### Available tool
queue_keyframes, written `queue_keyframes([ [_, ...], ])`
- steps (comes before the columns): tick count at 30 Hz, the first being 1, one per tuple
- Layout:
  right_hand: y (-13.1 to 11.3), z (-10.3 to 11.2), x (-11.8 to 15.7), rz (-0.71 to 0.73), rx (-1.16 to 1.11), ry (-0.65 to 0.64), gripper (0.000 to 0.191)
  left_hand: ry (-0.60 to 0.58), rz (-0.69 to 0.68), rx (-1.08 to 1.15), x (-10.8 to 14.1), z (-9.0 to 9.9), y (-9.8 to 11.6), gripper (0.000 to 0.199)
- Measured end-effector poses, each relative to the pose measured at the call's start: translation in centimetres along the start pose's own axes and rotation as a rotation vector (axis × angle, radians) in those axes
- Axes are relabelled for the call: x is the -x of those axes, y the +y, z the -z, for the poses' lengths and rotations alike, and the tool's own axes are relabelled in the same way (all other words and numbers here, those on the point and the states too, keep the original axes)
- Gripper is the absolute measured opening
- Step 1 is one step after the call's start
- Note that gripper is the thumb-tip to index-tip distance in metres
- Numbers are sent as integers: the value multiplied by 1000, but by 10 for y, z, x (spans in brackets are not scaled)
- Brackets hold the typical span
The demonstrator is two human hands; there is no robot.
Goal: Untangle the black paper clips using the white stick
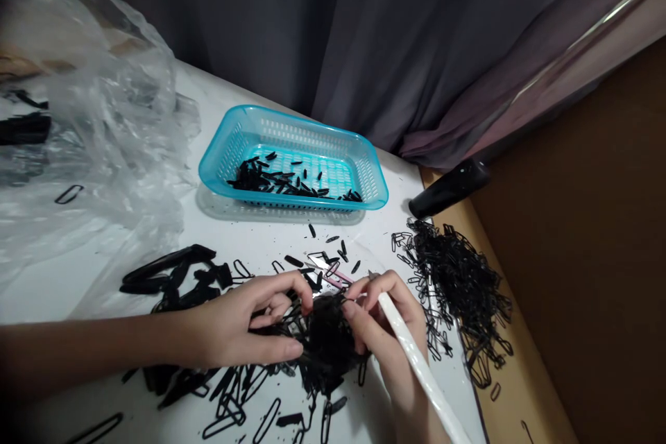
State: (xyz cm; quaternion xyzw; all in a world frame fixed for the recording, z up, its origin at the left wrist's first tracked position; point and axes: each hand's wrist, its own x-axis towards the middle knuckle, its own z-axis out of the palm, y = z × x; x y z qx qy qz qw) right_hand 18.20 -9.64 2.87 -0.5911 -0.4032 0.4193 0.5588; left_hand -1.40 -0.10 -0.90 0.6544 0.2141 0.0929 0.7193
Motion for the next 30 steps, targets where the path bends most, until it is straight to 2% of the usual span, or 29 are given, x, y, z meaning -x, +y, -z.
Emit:
queue_keyframes([
  [5, -5, 1, -4, -39, -239, 63, 32, -10, -16, 18, -6, -4, -5, 18],
  [11, -11, 2, -7, -90, -402, 109, 36, -16, -56, 49, -7, -1, -2, 22],
  [15, -13, 2, -7, -50, -406, 162, 38, -5, -57, 136, -7, 3, 1, 32],
  [18, -12, -1, -7, -24, -391, 221, 37, 22, -34, 325, -10, 4, -1, 40],
  [21, -12, -2, -8, -36, -389, 240, 36, -18, 43, 506, -13, 3, -4, 41],
  [25, -10, 4, -9, -24, -390, 260, 38, -97, 43, 543, -16, 2, -9, 36],
  [30, -9, 12, -10, 31, -343, 341, 37, -41, -10, 579, -18, 4, -12, 35],
])
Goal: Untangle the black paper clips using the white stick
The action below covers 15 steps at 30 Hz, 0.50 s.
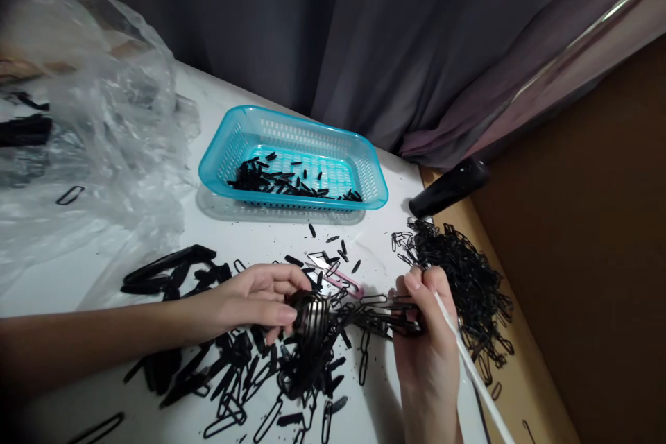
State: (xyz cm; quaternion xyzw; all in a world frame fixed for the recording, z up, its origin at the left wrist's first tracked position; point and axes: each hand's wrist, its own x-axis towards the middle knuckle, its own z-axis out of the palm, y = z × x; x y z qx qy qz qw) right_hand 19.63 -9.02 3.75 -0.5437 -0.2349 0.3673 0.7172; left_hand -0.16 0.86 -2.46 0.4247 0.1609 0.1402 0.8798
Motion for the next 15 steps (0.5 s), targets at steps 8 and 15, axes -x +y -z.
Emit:
queue_keyframes([
  [8, 10, 1, 1, 279, 177, 36, 17, 22, -36, -82, 4, -1, 0, 45],
  [15, 16, -2, 12, 308, 445, -176, 42, -31, -19, -85, 2, -4, 4, 24],
])
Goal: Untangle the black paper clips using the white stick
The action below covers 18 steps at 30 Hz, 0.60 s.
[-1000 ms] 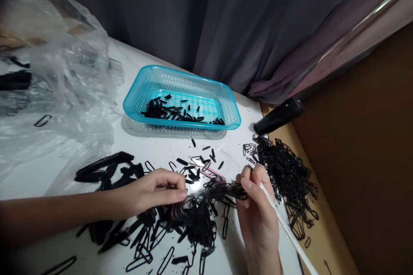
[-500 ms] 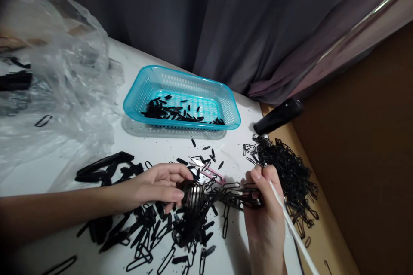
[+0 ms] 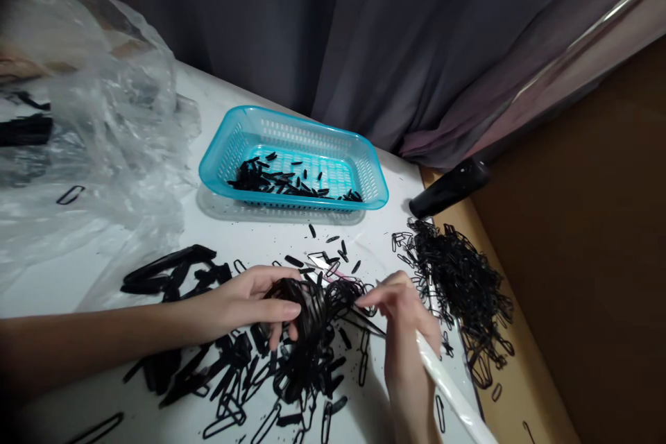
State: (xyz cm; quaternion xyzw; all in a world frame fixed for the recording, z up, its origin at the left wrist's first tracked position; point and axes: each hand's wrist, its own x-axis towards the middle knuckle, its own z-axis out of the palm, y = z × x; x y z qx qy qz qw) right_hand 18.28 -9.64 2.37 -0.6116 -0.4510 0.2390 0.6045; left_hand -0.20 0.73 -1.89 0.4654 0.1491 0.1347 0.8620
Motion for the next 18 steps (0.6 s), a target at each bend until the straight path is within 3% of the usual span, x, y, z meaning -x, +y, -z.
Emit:
queue_keyframes([
  [3, -2, -5, 4, -128, 27, -80, 16, 9, -25, -13, 0, -2, 2, 27],
  [8, -7, -9, 6, -181, 29, -148, 20, 48, -12, -25, -2, -1, -1, 26],
  [12, -8, -7, 9, -232, 77, -230, 19, 167, 27, -22, -3, -1, -1, 28],
  [15, -6, -6, 10, -157, 134, -250, 15, 224, 18, -5, -3, -2, 1, 29],
  [18, -5, -8, 11, -122, 118, -238, 11, 209, 0, 4, -2, -3, 3, 25],
])
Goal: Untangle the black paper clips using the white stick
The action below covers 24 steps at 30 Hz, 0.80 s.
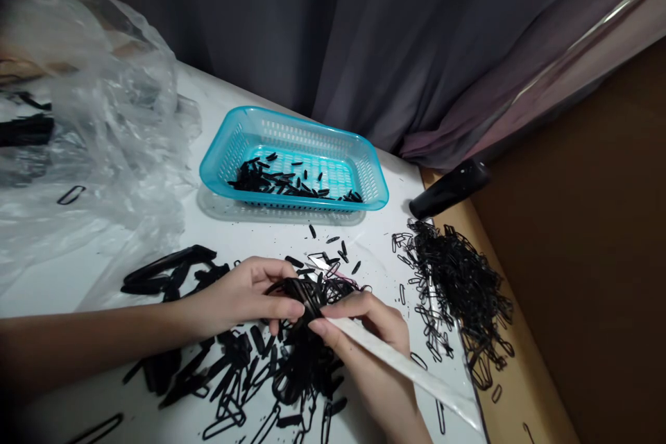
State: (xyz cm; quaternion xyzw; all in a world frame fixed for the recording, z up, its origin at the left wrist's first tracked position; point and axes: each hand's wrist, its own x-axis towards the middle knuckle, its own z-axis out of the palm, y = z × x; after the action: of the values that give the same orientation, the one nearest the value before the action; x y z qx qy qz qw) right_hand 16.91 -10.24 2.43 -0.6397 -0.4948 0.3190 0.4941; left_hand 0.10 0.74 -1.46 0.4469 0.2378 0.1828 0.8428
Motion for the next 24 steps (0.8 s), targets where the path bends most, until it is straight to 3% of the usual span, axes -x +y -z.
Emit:
queue_keyframes([
  [6, -4, -1, 1, -108, -70, 17, 18, -27, -41, 53, 2, 1, 4, 26],
  [13, 0, -9, 3, 24, 55, 14, 28, -29, -9, 132, 1, 0, 3, 33],
  [24, 4, 6, 0, -26, 46, 51, 13, 29, -35, 118, 3, 0, 2, 24],
])
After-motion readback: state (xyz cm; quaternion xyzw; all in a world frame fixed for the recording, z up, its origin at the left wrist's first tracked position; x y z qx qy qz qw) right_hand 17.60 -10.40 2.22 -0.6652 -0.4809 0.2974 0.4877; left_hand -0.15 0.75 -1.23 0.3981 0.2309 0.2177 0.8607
